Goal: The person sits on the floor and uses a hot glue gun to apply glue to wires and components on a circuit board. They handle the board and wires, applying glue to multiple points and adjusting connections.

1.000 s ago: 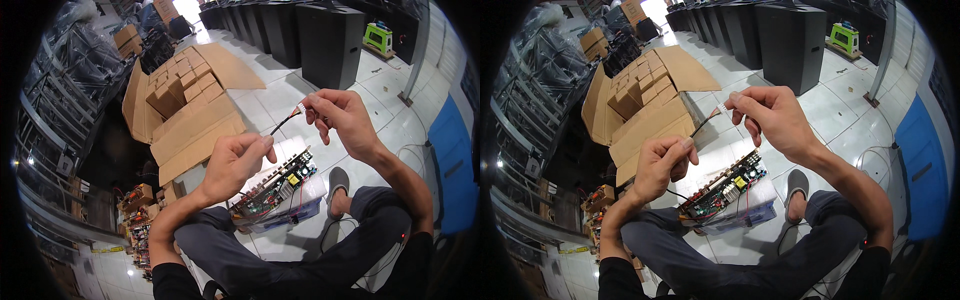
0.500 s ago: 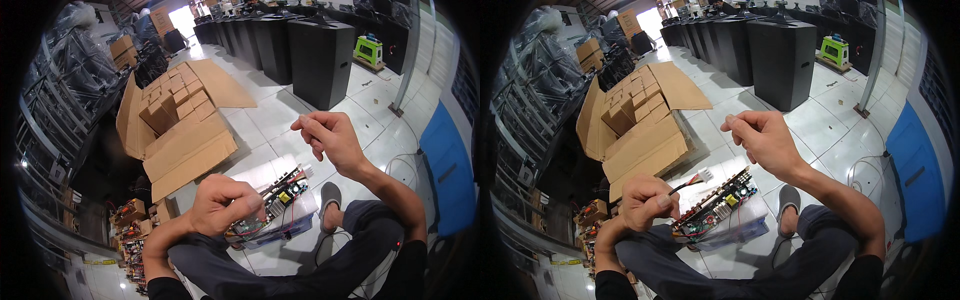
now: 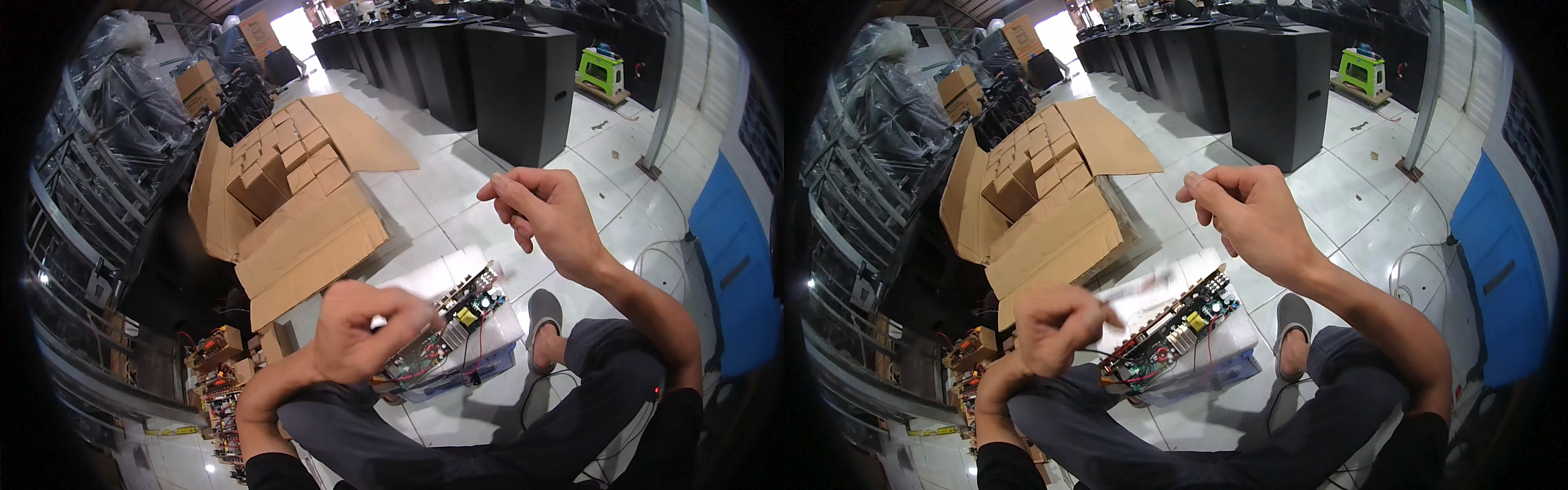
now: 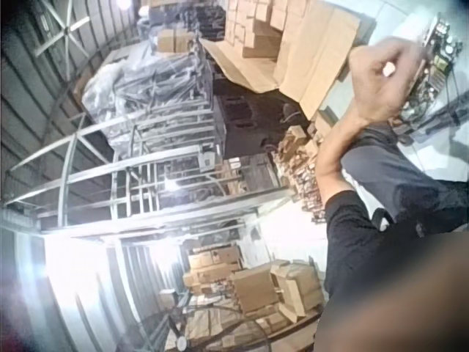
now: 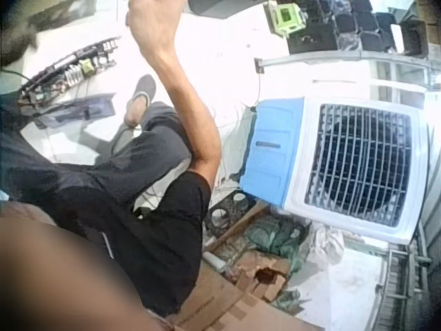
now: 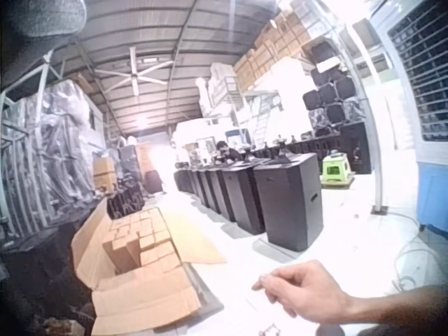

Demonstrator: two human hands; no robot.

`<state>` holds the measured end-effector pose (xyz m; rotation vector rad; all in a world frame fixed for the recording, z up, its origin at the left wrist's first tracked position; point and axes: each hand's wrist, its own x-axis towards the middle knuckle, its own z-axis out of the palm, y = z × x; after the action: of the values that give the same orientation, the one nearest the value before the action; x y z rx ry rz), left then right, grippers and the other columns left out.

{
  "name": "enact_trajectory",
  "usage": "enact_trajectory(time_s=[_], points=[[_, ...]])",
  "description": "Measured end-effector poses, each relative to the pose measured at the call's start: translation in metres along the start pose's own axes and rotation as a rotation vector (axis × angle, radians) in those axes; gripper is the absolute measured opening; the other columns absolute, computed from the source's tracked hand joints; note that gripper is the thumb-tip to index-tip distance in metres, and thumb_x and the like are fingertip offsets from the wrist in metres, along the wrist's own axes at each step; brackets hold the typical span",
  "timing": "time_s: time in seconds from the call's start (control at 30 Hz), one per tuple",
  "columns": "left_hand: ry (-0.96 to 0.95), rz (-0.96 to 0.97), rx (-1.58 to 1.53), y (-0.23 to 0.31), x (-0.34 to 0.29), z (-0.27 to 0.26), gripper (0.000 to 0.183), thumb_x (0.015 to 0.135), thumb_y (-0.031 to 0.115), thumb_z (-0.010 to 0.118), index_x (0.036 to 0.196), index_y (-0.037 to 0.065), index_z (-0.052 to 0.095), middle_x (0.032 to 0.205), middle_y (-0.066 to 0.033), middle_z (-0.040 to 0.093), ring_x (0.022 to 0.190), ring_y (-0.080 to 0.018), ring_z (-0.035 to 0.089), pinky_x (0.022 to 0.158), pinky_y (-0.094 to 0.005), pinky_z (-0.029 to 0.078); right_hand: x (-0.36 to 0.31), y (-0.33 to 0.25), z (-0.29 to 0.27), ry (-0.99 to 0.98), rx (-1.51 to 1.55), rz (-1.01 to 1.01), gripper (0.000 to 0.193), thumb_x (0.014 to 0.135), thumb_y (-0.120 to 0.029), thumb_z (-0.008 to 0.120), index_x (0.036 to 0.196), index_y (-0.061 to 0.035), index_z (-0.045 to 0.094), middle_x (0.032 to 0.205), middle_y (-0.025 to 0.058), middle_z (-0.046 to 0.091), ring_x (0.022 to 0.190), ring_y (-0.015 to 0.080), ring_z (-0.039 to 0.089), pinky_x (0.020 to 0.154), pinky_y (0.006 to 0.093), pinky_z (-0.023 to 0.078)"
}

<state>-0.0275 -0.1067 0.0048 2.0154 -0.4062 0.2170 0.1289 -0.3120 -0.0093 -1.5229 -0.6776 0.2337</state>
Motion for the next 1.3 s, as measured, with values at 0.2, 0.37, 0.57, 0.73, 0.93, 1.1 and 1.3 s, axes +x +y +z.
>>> enact_trajectory(time_s=[0.2,0.37,0.57,0.73,0.93,1.1,1.3], points=[[0.310,-0.072,0.105,-0.017,0.006,0.011,0.021,0.097,0.012,0.060,0.099,-0.007,0.071,0.061,0.0012,0.056,0.053,-0.0051,0.046,0.051,-0.0216,0.037,-0.003,-0.002,-0.002,-0.004,-0.007,-0.037,0.031,0.101,-0.022,0.054,0.098,0.0056,0.068,0.068,0.0018,0.058,0.049,0.0011,0.044,0.042,0.0180,0.037],[0.362,0.236,0.343,-0.025,0.009,0.013,0.013,0.086,0.001,0.069,0.096,-0.006,0.072,0.064,-0.0118,0.063,0.052,-0.0105,0.055,0.049,-0.0241,0.042,-0.009,-0.009,0.001,-0.046,-0.049,-0.110,0.029,0.098,-0.022,0.058,0.096,0.0047,0.070,0.069,0.0021,0.060,0.051,0.0013,0.046,0.044,0.0191,0.037],[0.328,0.338,0.526,-0.025,0.010,0.013,0.016,0.081,-0.002,0.071,0.097,-0.004,0.072,0.056,-0.0088,0.052,0.045,-0.0142,0.049,0.044,-0.0280,0.037,-0.014,-0.019,0.004,-0.070,-0.041,-0.097,0.025,0.092,-0.020,0.067,0.090,0.0045,0.072,0.067,-0.0004,0.062,0.060,0.0021,0.049,0.053,0.0208,0.038],[0.333,0.414,0.571,-0.027,0.012,0.013,0.019,0.078,-0.002,0.073,0.097,-0.001,0.073,0.053,-0.0077,0.046,0.041,-0.0167,0.046,0.041,-0.0300,0.035,-0.015,-0.020,0.003,-0.104,-0.038,-0.087,0.024,0.090,-0.018,0.069,0.089,0.0063,0.071,0.069,-0.0002,0.062,0.060,0.0018,0.049,0.054,0.0203,0.038],[0.327,0.418,0.585,-0.027,0.013,0.013,0.020,0.077,-0.002,0.074,0.097,0.000,0.073,0.053,-0.0075,0.046,0.041,-0.0165,0.046,0.041,-0.0299,0.035,-0.011,-0.018,-0.003,-0.190,0.099,0.036,0.021,0.090,-0.016,0.067,0.088,0.0050,0.067,0.063,0.0007,0.054,0.047,0.0033,0.046,0.041,0.0198,0.038],[0.331,0.417,0.561,-0.028,0.014,0.014,0.019,0.078,-0.001,0.074,0.097,0.000,0.073,0.053,-0.0074,0.045,0.041,-0.0164,0.045,0.041,-0.0299,0.035,-0.005,-0.011,-0.005,-0.257,0.261,0.110,0.022,0.091,-0.017,0.066,0.087,0.0046,0.065,0.062,-0.0009,0.049,0.048,0.0032,0.039,0.040,0.0206,0.036],[0.290,0.344,0.583,-0.023,0.009,0.010,0.015,0.083,-0.004,0.071,0.098,-0.007,0.072,0.058,-0.0109,0.057,0.047,-0.0144,0.053,0.046,-0.0264,0.039,-0.006,-0.012,-0.002,-0.221,0.213,0.092,0.024,0.093,-0.019,0.065,0.086,0.0038,0.065,0.063,-0.0004,0.052,0.048,0.0028,0.042,0.040,0.0201,0.037]])
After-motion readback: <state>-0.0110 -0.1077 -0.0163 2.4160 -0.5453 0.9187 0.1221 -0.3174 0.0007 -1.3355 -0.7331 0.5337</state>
